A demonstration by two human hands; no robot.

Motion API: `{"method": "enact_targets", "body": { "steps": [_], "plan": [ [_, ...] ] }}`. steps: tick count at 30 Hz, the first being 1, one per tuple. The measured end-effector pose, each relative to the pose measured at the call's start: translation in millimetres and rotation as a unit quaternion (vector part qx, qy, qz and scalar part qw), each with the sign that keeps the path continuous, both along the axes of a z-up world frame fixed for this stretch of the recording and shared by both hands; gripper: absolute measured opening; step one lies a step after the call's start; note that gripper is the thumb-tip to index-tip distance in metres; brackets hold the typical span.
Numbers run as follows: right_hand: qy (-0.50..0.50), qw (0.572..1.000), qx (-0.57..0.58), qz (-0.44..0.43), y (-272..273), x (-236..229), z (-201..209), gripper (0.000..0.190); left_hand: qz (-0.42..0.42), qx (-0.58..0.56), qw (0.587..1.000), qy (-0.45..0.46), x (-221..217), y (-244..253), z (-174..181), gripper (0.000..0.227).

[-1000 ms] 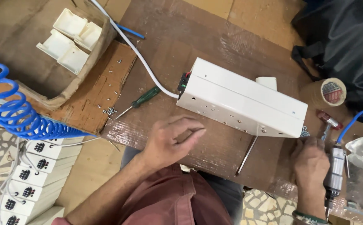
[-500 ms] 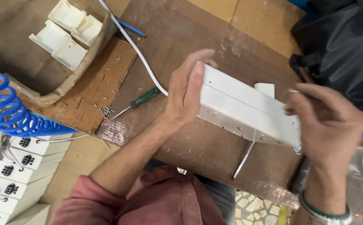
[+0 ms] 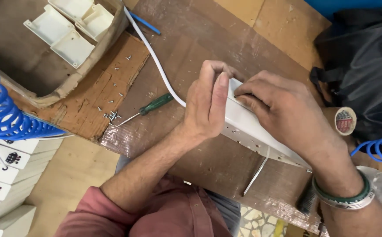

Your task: The person assembles a white rectangular electrical enclosure on a workbench. They drive screws into the box with a power screwdriver, reposition and flip the box to reach different sides, pick screws from a container, and finish tightening screws with a red-handled screwdriver.

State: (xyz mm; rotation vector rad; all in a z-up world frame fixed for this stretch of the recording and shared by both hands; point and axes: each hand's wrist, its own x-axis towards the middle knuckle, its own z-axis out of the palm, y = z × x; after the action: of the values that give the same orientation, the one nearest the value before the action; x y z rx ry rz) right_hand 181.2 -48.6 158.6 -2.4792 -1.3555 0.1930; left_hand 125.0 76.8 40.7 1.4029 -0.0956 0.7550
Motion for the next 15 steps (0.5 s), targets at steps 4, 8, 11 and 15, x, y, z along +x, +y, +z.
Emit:
{"method": "enact_targets", "body": {
  "steps": [4,8,11,15],
  "plan": [
    [-0.039,0.997,-0.063,0.039,5,3,7,0.01,0.004,0.017,1.0,0.012,-1,1,-1,0.022],
    [-0.042,0.994,-0.087,0.049,7,4,7,0.009,0.01,0.006,1.0,0.007,-1,0,-1,0.019],
    [-0.056,0.998,-0.026,0.029,7,-1,3,0.021,0.002,0.001,1.0,0.011,0,1,-3,0.022],
    [-0.022,1.0,-0.02,-0.001,3,-6,4,0.022,-0.003,0.005,1.0,0.004,-1,2,-4,0.02]
  ]
}}
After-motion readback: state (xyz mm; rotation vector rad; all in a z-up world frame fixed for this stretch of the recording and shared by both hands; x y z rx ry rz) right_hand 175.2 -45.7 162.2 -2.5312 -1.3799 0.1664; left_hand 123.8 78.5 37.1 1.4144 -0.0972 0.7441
